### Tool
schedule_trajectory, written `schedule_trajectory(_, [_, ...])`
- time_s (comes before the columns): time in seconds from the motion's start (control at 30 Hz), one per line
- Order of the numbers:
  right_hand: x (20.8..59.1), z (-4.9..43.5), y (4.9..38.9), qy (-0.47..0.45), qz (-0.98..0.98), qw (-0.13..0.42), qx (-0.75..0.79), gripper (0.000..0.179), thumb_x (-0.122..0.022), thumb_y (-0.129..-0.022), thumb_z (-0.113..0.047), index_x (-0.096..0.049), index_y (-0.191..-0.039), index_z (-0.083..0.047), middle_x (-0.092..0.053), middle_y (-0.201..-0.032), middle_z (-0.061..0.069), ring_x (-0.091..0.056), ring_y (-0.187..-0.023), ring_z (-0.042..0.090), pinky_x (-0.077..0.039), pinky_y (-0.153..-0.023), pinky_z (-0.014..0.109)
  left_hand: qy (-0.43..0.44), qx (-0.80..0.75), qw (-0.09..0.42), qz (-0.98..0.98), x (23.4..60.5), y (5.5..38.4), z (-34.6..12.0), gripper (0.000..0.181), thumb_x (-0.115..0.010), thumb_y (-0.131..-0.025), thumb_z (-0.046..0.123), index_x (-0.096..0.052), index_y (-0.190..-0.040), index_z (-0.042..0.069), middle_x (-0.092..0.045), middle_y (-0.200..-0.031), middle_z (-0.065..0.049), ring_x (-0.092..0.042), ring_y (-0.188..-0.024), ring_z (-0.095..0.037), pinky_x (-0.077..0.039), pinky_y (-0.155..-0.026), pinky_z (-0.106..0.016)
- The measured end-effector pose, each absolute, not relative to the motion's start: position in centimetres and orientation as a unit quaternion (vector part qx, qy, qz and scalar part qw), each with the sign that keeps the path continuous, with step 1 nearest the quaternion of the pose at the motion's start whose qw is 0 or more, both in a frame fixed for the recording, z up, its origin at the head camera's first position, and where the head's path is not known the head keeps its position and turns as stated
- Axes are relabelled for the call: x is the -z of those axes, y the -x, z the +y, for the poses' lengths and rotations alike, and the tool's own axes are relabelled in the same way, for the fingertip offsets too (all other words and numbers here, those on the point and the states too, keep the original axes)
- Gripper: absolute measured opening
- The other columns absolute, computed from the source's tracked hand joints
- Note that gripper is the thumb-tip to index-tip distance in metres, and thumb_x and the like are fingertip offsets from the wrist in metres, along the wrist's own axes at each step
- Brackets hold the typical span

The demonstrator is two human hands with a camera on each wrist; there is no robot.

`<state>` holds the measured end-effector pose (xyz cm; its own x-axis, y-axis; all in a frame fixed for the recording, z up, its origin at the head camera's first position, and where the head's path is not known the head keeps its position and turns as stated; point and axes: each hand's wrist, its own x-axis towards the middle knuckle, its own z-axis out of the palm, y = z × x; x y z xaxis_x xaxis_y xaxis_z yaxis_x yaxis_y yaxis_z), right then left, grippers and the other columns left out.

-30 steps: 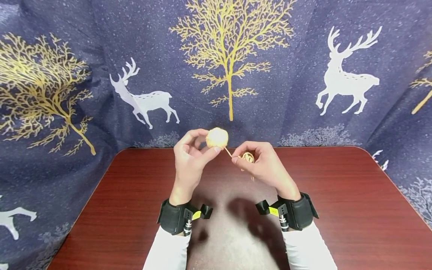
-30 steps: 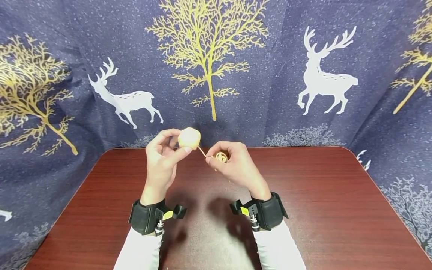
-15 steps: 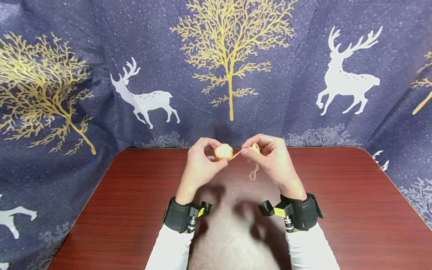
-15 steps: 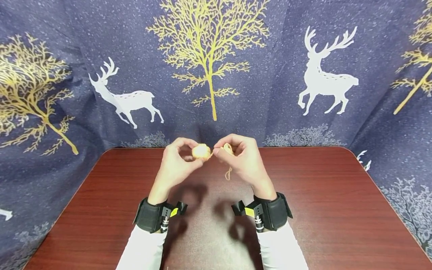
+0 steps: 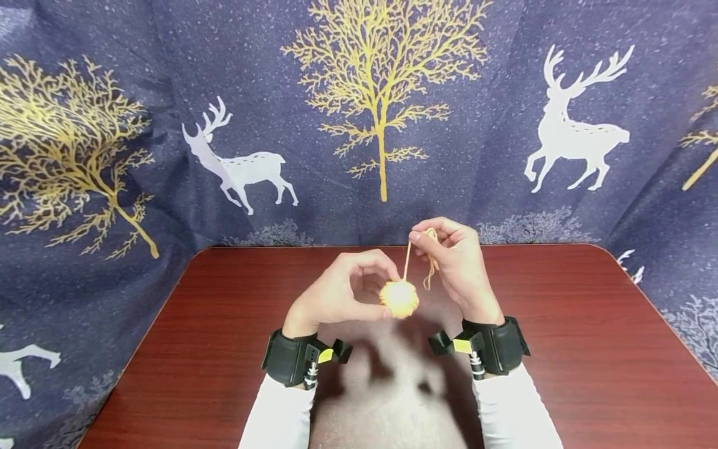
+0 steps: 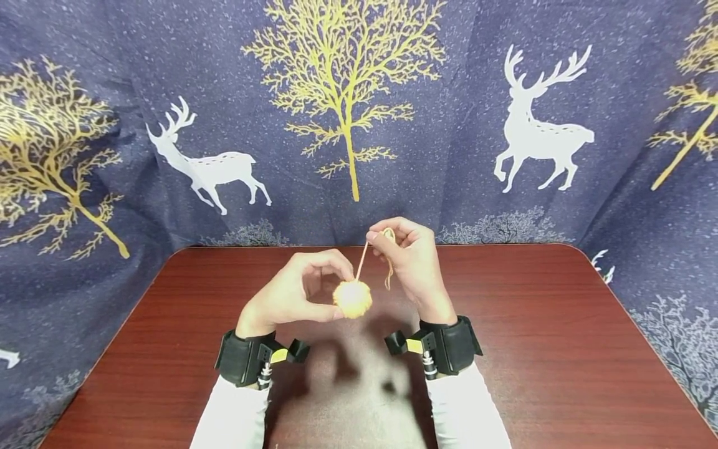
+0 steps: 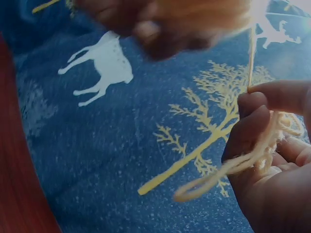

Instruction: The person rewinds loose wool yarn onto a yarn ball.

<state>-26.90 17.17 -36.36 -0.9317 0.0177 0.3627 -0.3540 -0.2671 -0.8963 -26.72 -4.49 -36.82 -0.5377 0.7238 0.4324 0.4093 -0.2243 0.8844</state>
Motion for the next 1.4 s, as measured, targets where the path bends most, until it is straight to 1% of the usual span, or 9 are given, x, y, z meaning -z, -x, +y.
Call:
schedule_trajectory(0.1, [36.8,17.0,27.2,-0.143,-0.663,0.131,-0.723,0.006,-0.072,-0.09,0.003,-0.072,-0.096,0.002,-0.063,-0.068,0.0,-0.056,-0.059,0.007,-0.046,-0.05,0.017,-0.475,-0.692,0.094,0.536,36.7,26.7,-4.6,0.039,-0.08,-0.073,-0.011,-0.064,-0.108,-0.001,-0.061,-0.105,-0.014,-0.064,-0.096,-0.022,-0.06,-0.086,-0.036])
schedule_trajectory(0.23, [37.0,16.7,27.0,-0.161,-0.743,0.113,-0.64,0.009,-0.074,-0.09,-0.004,-0.072,-0.096,0.002,-0.061,-0.07,0.001,-0.051,-0.052,0.008,-0.042,-0.038,0.022,-0.441,-0.771,0.035,0.457,36.6,26.7,-4.5,0.041,-0.086,-0.073,-0.001,-0.069,-0.109,0.006,-0.063,-0.109,-0.008,-0.063,-0.1,-0.019,-0.056,-0.085,-0.027])
schedule_trajectory(0.43, [36.5,16.0,25.9,-0.239,-0.802,0.084,-0.541,0.007,-0.073,-0.09,-0.005,-0.072,-0.091,-0.011,-0.057,-0.065,0.001,-0.045,-0.045,0.01,-0.038,-0.038,0.023,-0.309,-0.854,-0.061,0.414,36.4,26.8,-4.0,0.04,-0.071,-0.073,-0.015,-0.07,-0.107,0.007,-0.066,-0.11,-0.009,-0.067,-0.1,-0.02,-0.06,-0.082,-0.027])
schedule_trajectory(0.6, [35.8,15.9,25.0,-0.276,-0.812,0.085,-0.508,0.014,-0.072,-0.09,-0.004,-0.072,-0.088,-0.018,-0.057,-0.069,-0.005,-0.047,-0.056,0.01,-0.041,-0.049,0.023,-0.197,-0.802,-0.153,0.542,37.0,27.4,-3.5,0.036,-0.075,-0.074,-0.017,-0.068,-0.104,-0.001,-0.067,-0.107,-0.012,-0.067,-0.094,-0.018,-0.061,-0.079,-0.03])
schedule_trajectory(0.73, [35.3,16.3,24.6,-0.274,-0.783,0.073,-0.554,0.01,-0.073,-0.09,-0.003,-0.072,-0.091,-0.013,-0.058,-0.069,0.0,-0.048,-0.05,0.011,-0.042,-0.043,0.024,-0.173,-0.675,-0.195,0.69,37.9,27.9,-3.2,0.038,-0.083,-0.073,-0.007,-0.066,-0.107,-0.005,-0.065,-0.103,-0.014,-0.065,-0.091,-0.02,-0.062,-0.078,-0.032])
schedule_trajectory(0.87, [35.2,16.7,24.7,-0.252,-0.738,0.08,-0.621,0.005,-0.073,-0.09,0.0,-0.071,-0.094,-0.002,-0.061,-0.071,0.007,-0.05,-0.047,0.011,-0.045,-0.034,0.03,-0.194,-0.578,-0.159,0.777,38.3,27.8,-3.1,0.037,-0.086,-0.071,0.0,-0.069,-0.104,-0.001,-0.063,-0.1,-0.012,-0.065,-0.09,-0.022,-0.062,-0.074,-0.028])
schedule_trajectory(1.0, [35.3,16.9,25.0,-0.218,-0.684,0.1,-0.689,0.005,-0.071,-0.089,0.004,-0.069,-0.094,0.006,-0.064,-0.071,0.008,-0.058,-0.055,0.012,-0.049,-0.036,0.032,-0.236,-0.521,-0.095,0.814,38.4,27.7,-3.2,0.034,-0.086,-0.07,0.004,-0.069,-0.1,0.003,-0.064,-0.098,-0.008,-0.064,-0.087,-0.02,-0.061,-0.073,-0.027])
schedule_trajectory(1.17, [35.4,16.8,25.5,-0.172,-0.602,0.122,-0.77,0.014,-0.068,-0.088,0.011,-0.073,-0.09,-0.003,-0.066,-0.07,0.004,-0.059,-0.059,0.012,-0.049,-0.05,0.021,-0.316,-0.506,-0.006,0.803,38.4,27.6,-3.6,0.035,-0.084,-0.07,0.001,-0.067,-0.101,0.004,-0.066,-0.093,-0.005,-0.064,-0.082,-0.016,-0.061,-0.074,-0.033])
schedule_trajectory(1.4, [35.8,17.0,26.2,-0.118,-0.562,0.122,-0.809,0.02,-0.067,-0.09,0.009,-0.074,-0.09,-0.01,-0.068,-0.071,0.004,-0.059,-0.058,0.011,-0.049,-0.045,0.019,-0.459,-0.57,0.158,0.662,37.7,27.1,-4.6,0.036,-0.08,-0.075,-0.006,-0.064,-0.105,0.002,-0.069,-0.098,-0.008,-0.068,-0.09,-0.019,-0.062,-0.082,-0.04])
